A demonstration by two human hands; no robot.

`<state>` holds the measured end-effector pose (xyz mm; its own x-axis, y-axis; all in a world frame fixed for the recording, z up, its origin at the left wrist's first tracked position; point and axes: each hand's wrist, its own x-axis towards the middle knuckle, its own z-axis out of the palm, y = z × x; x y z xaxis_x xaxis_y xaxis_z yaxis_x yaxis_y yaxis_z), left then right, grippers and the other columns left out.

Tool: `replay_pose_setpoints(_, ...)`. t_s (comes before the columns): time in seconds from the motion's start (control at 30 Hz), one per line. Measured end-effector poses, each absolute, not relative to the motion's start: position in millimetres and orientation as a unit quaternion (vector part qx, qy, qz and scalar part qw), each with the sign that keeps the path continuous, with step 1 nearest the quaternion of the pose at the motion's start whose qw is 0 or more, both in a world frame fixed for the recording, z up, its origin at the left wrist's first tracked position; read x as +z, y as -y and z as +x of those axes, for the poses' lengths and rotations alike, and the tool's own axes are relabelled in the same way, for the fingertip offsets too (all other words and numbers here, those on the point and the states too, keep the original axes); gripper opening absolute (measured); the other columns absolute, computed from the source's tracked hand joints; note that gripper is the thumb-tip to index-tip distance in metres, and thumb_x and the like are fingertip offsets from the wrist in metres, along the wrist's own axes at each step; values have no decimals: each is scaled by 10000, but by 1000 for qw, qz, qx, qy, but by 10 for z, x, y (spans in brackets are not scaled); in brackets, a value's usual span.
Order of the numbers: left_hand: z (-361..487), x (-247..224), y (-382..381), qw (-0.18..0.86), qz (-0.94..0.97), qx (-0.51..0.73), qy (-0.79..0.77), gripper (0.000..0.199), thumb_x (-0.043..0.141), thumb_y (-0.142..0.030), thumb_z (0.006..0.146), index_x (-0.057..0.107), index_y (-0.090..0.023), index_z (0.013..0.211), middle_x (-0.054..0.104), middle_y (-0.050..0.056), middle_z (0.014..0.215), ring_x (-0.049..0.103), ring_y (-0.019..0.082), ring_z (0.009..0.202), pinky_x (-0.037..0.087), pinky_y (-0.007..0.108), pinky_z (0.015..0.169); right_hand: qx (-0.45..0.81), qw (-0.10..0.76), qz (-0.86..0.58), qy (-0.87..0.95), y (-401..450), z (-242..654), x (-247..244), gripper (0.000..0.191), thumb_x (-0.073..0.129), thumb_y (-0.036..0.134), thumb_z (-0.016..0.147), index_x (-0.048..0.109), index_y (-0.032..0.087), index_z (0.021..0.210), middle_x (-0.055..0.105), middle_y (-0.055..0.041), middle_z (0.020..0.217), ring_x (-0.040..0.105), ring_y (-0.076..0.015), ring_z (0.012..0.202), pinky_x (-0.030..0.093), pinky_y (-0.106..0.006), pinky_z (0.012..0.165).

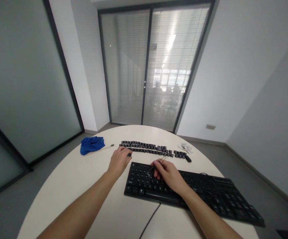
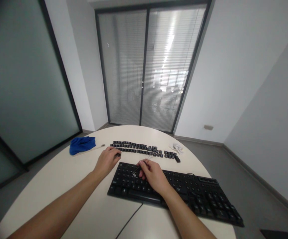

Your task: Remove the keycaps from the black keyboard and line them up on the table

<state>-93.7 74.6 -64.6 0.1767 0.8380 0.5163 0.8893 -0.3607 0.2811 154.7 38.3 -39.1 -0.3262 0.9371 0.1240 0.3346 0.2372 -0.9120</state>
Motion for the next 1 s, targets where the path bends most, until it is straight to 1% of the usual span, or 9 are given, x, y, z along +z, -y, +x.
replay_pose_setpoints(0.13, -932, -618, -697, 62, -771, -303, 557, 27, 647, -201, 828, 667, -219, 824, 695, 42, 981, 529, 262, 1041, 433, 395, 881, 418, 361, -453, 700, -379, 1549, -387, 411, 455, 535, 930, 631, 164, 920, 637, 3, 610, 578, -134, 528, 454, -237, 538)
replay_pose_setpoints(0.23, -940, -617, -674, 73, -786, -297, 537, 108, 612, -224, 860, 683, -215, 779, 700, 48, 983, 515, 273, 1062, 426, 419, 894, 420, 360, -453, 699, -374, 1549, -389, 408, 455, 537, 928, 630, 169, 917, 636, 5, 612, 578, -136, 528, 456, -239, 543)
replay_pose_setpoints(0.47, -964, -642, -702, 87, -795, -287, 527, 191, 565, -246, 903, 741, -228, 831, 716, 45, 1006, 499, 278, 1092, 432, 431, 904, 419, 358, -455, 699, -377, 1553, -396, 414, 459, 543, 925, 631, 167, 923, 640, 1, 614, 577, -137, 529, 455, -238, 538)
replay_pose_setpoints(0.67, -977, -659, -742, 95, -795, -268, 535, 197, 558, -246, 911, 743, -228, 844, 717, 33, 1043, 485, 280, 1132, 436, 426, 943, 420, 359, -449, 702, -388, 1560, -414, 425, 447, 549, 931, 631, 166, 927, 644, -3, 623, 580, -137, 534, 457, -238, 539)
replay_pose_setpoints(0.87, -972, -662, -740, 100, -789, -270, 542, 179, 568, -205, 898, 736, -231, 840, 700, 21, 1124, 453, 301, 1197, 423, 461, 966, 422, 359, -452, 700, -380, 1550, -395, 431, 450, 560, 925, 639, 173, 917, 639, -2, 622, 582, -141, 535, 454, -238, 534)
replay_pose_setpoints(1.0, -972, -669, -736, 103, -789, -279, 537, 172, 575, -205, 892, 735, -225, 834, 686, 26, 1162, 453, 306, 1205, 420, 473, 976, 427, 358, -450, 698, -384, 1548, -399, 430, 451, 560, 923, 641, 174, 924, 641, -2, 619, 580, -141, 534, 452, -238, 534)
